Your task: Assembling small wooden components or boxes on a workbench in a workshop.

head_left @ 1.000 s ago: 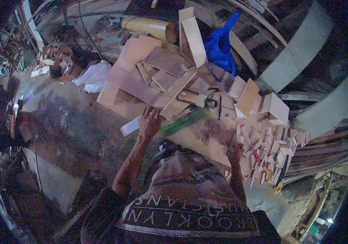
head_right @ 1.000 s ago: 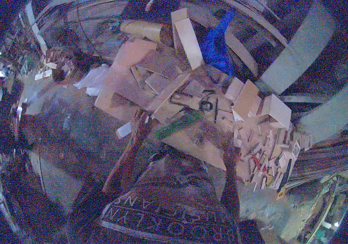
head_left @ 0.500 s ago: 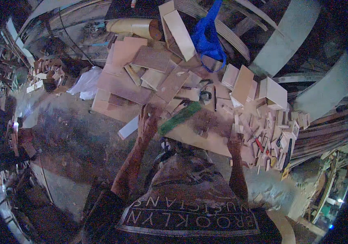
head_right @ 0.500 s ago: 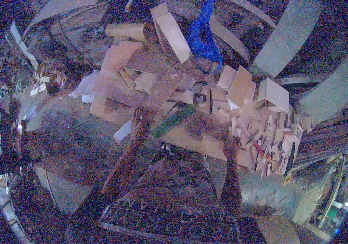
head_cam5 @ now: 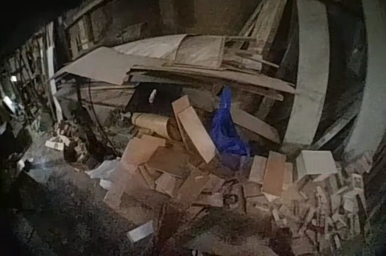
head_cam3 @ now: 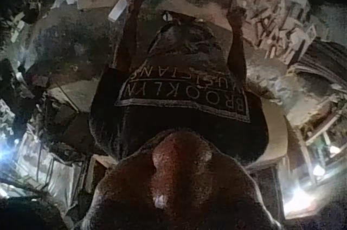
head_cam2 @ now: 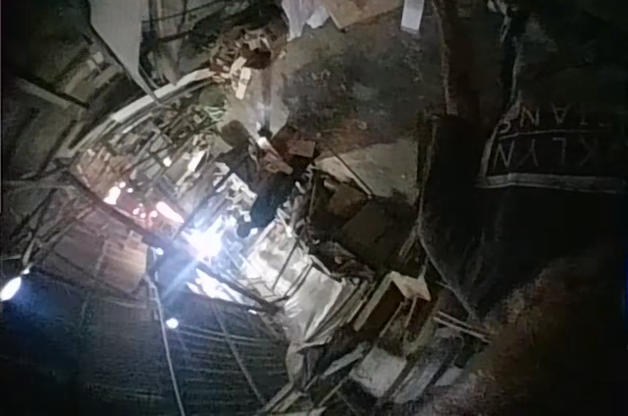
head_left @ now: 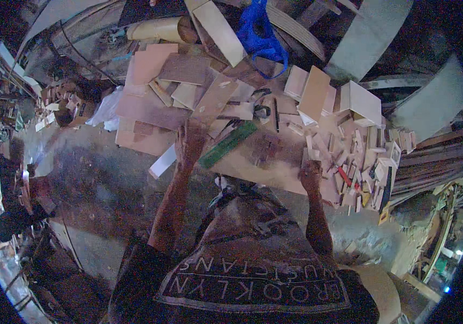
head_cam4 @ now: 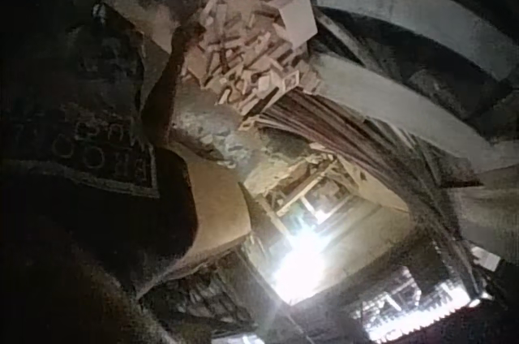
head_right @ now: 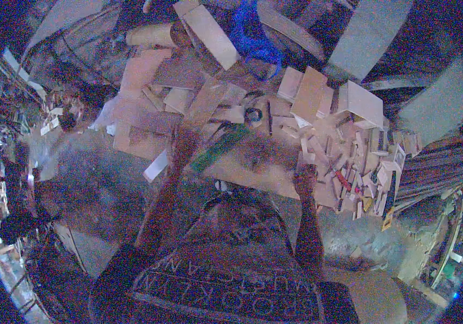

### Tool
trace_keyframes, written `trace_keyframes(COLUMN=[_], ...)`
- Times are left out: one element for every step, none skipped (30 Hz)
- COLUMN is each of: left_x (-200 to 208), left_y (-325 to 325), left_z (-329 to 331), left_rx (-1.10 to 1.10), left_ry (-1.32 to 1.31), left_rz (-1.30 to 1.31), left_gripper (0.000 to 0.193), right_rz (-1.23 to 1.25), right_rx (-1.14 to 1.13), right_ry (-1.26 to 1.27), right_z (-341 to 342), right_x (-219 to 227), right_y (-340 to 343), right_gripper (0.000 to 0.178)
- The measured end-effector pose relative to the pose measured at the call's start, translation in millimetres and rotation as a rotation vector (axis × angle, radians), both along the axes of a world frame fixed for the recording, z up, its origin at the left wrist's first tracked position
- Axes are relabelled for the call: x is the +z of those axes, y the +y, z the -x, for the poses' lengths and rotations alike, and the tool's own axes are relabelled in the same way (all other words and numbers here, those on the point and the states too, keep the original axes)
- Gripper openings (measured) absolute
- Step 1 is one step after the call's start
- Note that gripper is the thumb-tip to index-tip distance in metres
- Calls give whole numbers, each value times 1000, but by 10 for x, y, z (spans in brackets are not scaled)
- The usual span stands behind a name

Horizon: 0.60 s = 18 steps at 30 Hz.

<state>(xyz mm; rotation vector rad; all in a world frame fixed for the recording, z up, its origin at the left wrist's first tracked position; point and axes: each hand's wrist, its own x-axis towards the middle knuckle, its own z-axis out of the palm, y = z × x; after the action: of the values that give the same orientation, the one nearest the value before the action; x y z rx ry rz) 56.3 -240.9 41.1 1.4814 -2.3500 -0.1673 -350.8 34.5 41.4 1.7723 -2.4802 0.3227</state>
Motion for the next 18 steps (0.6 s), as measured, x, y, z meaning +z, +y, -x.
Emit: trace_keyframes(left_x=[-142,-209,-203,-192,-193,-110,81,225,-45,-333,-511,-497,-317,-97,68,177,279,399], left_y=[-74,-117,-129,-129,-110,-53,15,64,112,130,-147,-75,-1,46,65,91,115,131], left_z=[-89,-152,-198,-247,-260,-135,73,204,-45,-350,-756,-683,-468,-284,-139,-27,93,230], left_rx=[-55,-123,-130,-188,-245,-262,-67,156,172,87,48,43,31,33,28,168,308,307], left_ry=[-60,-129,-133,-45,42,42,442,826,822,474,87,90,140,183,181,160,139,129], left_rz=[74,141,145,75,4,2,-268,-538,-511,-109,281,274,217,171,173,156,138,142], left_gripper=[69,70,70,71,71,71,70,70,70,72,74,74,75,76,76,75,75,75], right_rz=[32,39,35,32,37,8,-20,-17,-7,3,23,17,8,7,56,105,106,98], right_rx=[12,11,78,145,139,31,-91,-109,-5,112,195,186,145,123,95,74,77,90], right_ry=[-69,-81,-64,-46,-51,-121,-190,-193,-156,-120,-143,-161,-178,-178,-332,-489,-496,-410], right_z=[6,19,39,53,24,-18,-10,11,-9,-25,-70,-20,45,109,166,166,187,140], right_x=[26,19,49,79,90,111,110,132,225,283,307,224,145,31,-127,-142,-145,43], right_y=[-37,-33,-14,6,21,39,110,170,128,48,-140,-92,42,142,203,192,213,204], right_gripper=[31,31,30,29,29,26,23,23,27,32,32,32,33,33,33,34,34,34])
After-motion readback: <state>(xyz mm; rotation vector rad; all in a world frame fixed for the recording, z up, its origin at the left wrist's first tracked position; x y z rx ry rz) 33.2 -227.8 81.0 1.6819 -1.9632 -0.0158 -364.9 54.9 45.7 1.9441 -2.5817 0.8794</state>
